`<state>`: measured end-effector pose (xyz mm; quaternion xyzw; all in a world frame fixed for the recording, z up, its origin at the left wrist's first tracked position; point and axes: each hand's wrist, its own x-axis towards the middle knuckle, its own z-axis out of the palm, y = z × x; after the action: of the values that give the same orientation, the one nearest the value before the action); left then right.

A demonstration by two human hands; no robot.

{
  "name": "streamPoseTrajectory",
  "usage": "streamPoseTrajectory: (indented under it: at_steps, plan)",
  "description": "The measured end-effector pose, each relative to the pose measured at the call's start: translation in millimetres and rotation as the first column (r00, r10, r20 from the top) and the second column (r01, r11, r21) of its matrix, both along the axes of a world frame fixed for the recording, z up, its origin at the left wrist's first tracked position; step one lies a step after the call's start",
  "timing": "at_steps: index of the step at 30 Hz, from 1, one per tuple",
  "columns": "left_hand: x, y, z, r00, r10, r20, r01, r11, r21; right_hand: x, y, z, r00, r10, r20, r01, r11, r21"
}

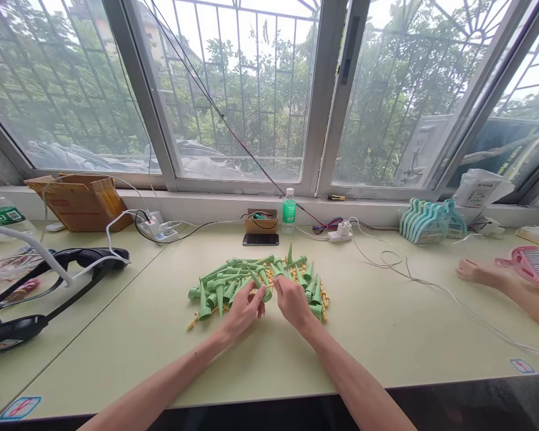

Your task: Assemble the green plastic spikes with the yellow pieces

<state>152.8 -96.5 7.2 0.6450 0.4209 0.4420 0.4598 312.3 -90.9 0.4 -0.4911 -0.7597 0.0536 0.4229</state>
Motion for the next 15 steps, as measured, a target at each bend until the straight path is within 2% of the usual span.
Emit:
streamPoseTrajectory:
  at_steps: [5, 15]
  plan:
    - [-1.0, -1.0, 1.0, 1.000, 0.006, -0.002, -0.006, 1.000, -0.004, -0.5, 0.4, 0.1, 1.000, -0.005, 0.007, 0.005, 1.000, 0.007]
    - [0.2, -0.6, 2.7, 0.999, -0.026, 0.037, 0.026, 1.000, 0.000, 0.2, 0.8, 0.0, 0.999, 0.024, -0.036, -0.026, 0.998, -0.054]
